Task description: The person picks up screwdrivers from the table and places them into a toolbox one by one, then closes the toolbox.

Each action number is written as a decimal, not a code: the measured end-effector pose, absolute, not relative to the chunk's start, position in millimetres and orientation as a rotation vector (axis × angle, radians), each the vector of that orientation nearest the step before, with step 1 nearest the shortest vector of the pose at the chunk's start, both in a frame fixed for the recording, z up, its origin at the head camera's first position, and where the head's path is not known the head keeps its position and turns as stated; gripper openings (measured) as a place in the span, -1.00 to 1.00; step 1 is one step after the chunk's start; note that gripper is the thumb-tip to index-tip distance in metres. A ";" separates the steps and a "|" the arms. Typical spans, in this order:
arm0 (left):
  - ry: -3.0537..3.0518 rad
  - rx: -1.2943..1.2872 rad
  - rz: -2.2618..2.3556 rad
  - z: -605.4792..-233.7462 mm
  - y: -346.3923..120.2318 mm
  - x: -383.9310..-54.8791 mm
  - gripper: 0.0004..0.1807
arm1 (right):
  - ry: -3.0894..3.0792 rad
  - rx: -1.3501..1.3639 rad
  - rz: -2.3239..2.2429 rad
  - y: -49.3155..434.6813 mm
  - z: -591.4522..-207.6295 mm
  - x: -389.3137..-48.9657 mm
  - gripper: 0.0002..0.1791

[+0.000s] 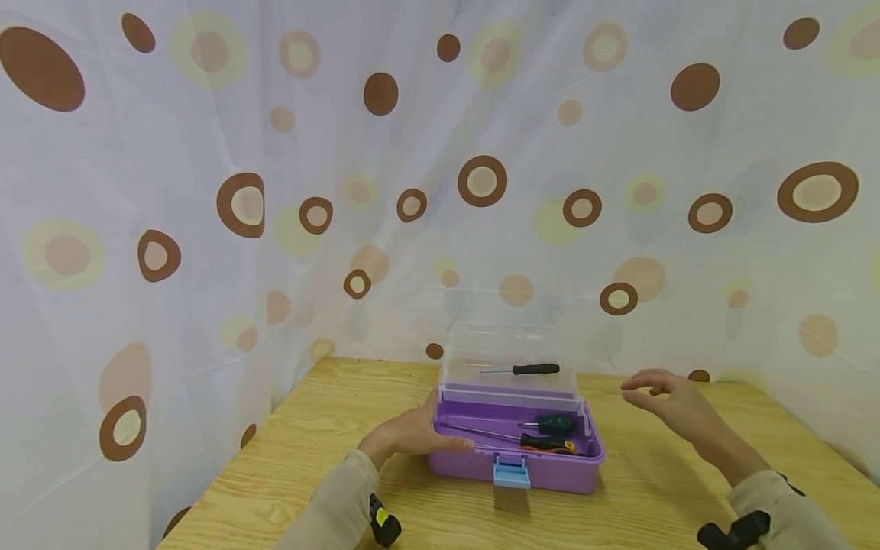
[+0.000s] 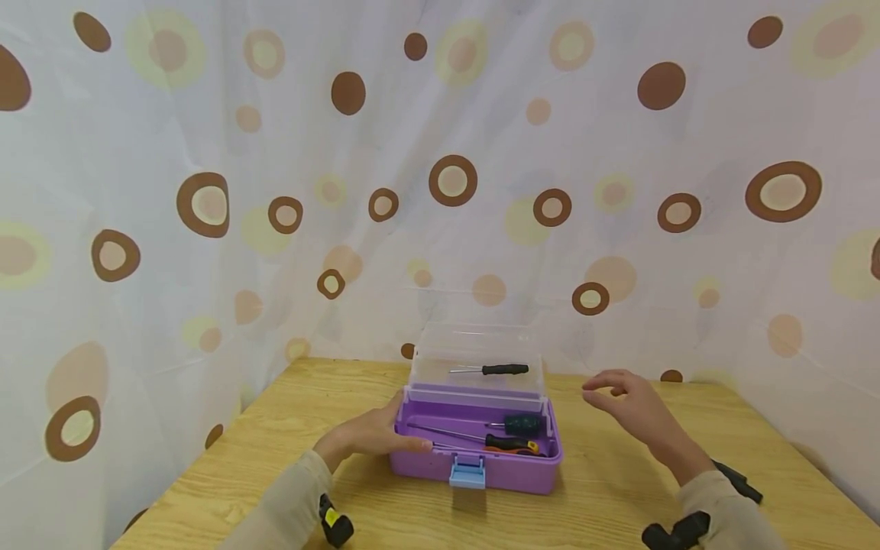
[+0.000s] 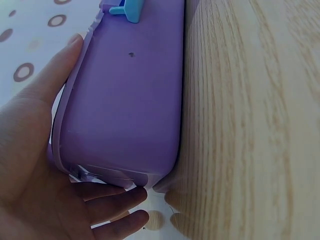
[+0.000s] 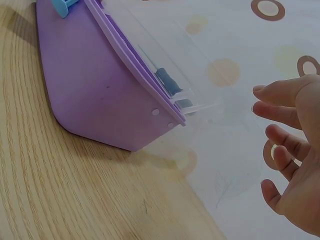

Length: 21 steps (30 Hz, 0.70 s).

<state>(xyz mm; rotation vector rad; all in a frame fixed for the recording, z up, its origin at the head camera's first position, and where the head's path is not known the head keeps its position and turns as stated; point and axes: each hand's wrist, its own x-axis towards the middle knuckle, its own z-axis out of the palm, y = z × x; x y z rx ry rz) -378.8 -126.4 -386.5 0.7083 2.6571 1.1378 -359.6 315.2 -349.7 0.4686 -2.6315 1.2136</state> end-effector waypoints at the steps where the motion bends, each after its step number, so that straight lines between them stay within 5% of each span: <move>1: 2.657 0.707 1.138 -386.7 -126.2 -378.8 0.43 | -2.626 0.463 1.220 317.6 -350.6 -358.6 -0.53; 21: 2.642 0.758 1.143 -386.8 -125.1 -380.7 0.40 | -2.671 0.271 1.217 389.0 -375.5 -338.9 -0.41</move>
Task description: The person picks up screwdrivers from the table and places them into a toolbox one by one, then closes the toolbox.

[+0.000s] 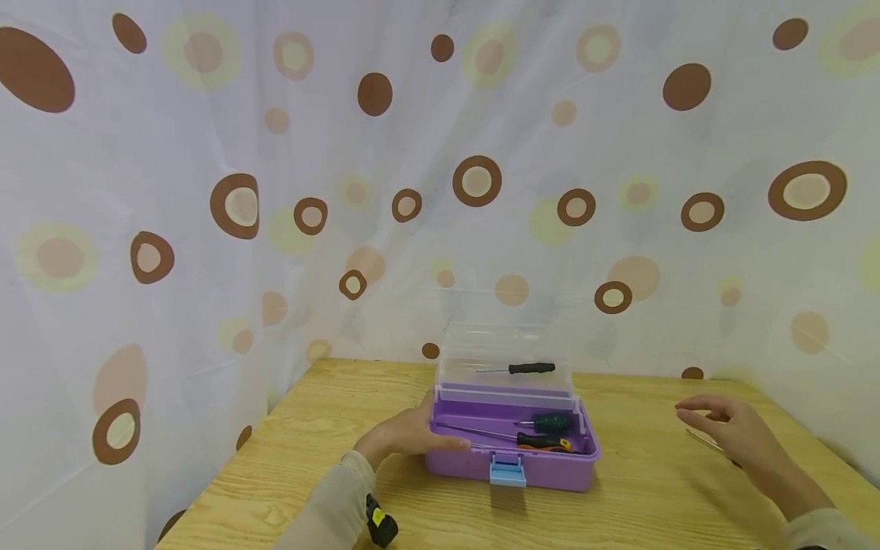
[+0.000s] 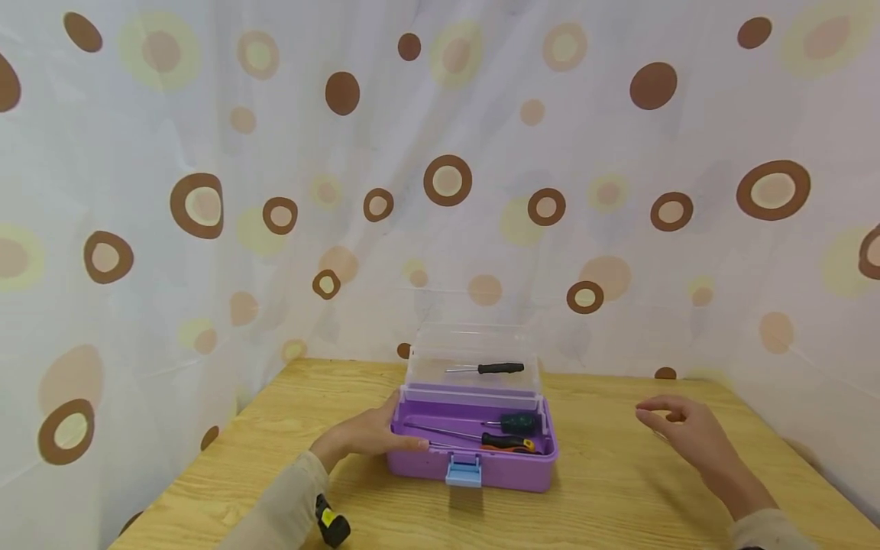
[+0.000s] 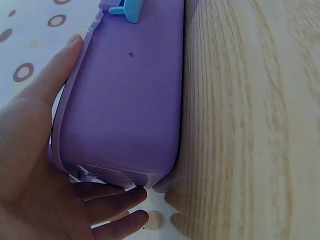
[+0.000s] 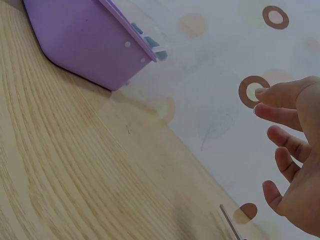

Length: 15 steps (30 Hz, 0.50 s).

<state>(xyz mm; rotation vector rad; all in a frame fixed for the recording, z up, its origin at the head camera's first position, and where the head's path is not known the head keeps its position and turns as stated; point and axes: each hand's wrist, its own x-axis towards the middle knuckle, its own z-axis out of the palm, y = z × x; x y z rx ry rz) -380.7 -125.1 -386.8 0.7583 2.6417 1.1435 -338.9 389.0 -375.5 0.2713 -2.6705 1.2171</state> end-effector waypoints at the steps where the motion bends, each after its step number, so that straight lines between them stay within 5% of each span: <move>1: 2.645 0.757 1.140 -386.4 -125.3 -380.3 0.40 | -2.672 0.267 1.219 391.4 -377.3 -338.7 -0.41; 15: 2.681 0.702 1.111 -381.0 -128.9 -378.4 0.44 | -2.703 0.119 1.211 417.8 -381.1 -339.5 -0.34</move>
